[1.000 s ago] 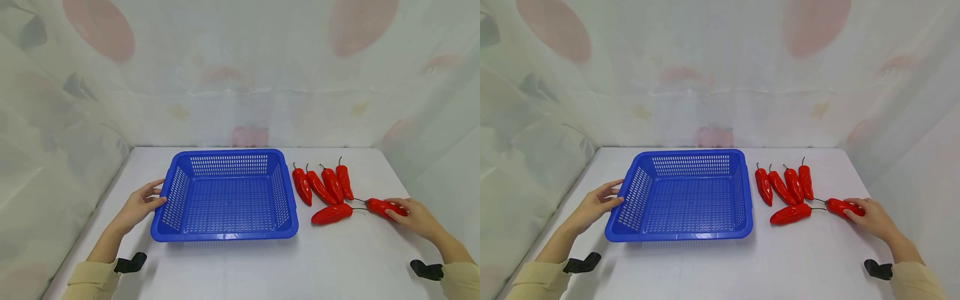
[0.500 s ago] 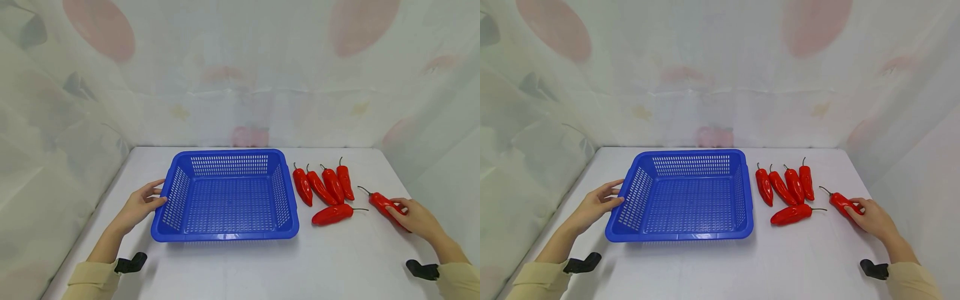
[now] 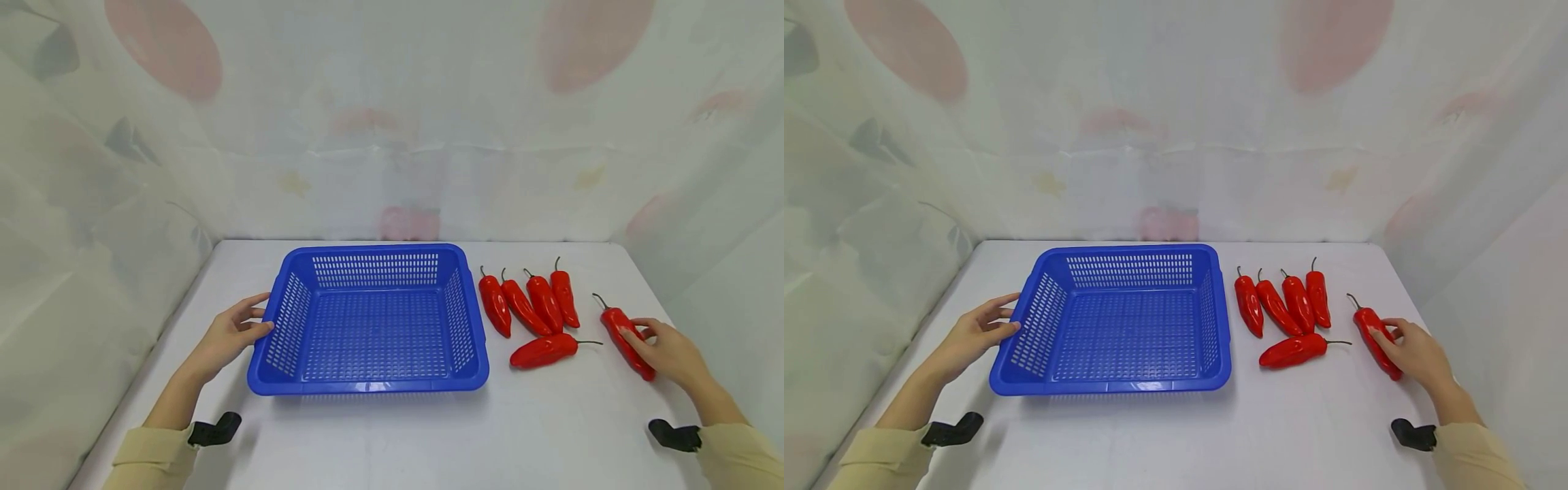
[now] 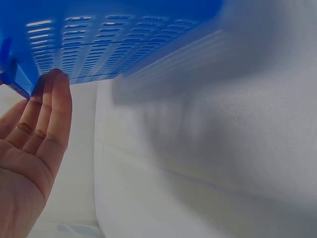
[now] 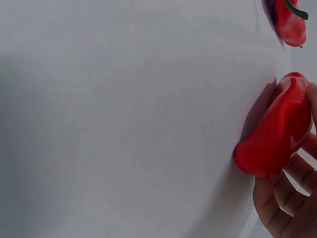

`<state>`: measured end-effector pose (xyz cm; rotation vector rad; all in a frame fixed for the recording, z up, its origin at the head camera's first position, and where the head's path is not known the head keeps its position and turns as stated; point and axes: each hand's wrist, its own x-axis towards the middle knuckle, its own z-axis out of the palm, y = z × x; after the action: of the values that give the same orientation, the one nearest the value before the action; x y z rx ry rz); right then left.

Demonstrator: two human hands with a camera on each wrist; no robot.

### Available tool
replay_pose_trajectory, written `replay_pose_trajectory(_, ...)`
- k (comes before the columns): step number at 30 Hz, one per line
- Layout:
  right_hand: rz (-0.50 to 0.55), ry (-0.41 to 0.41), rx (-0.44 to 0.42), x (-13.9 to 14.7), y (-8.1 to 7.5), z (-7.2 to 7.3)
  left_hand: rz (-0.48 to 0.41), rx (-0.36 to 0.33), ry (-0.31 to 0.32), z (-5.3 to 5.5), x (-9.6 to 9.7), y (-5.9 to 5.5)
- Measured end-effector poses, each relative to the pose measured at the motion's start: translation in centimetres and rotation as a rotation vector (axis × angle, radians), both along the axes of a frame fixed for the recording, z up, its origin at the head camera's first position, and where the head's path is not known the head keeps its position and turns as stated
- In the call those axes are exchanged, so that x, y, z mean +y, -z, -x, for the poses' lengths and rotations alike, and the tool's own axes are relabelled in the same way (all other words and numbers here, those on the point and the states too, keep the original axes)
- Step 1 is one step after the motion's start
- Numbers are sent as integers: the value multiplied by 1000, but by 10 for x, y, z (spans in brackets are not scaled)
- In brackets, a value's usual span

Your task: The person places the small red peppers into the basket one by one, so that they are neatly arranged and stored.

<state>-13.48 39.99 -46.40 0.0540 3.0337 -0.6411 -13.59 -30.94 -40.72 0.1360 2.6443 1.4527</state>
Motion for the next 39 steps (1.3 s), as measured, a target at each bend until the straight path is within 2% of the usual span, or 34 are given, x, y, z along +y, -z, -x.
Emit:
replay_pose_trajectory(12,2,12,19,-8,-4,5,-41,-29,-4,0,0,0)
replay_pose_trajectory(19,12,19,-30,-9,-4,6,-99,-63,-5,0,1,-3)
replay_pose_trajectory(26,93,46,-115,-15,-3,7,-137,-93,-10,1,1,-3)
replay_pose_trajectory(39,125,83,-131,-16,0,6,-125,-95,-7,2,1,-3)
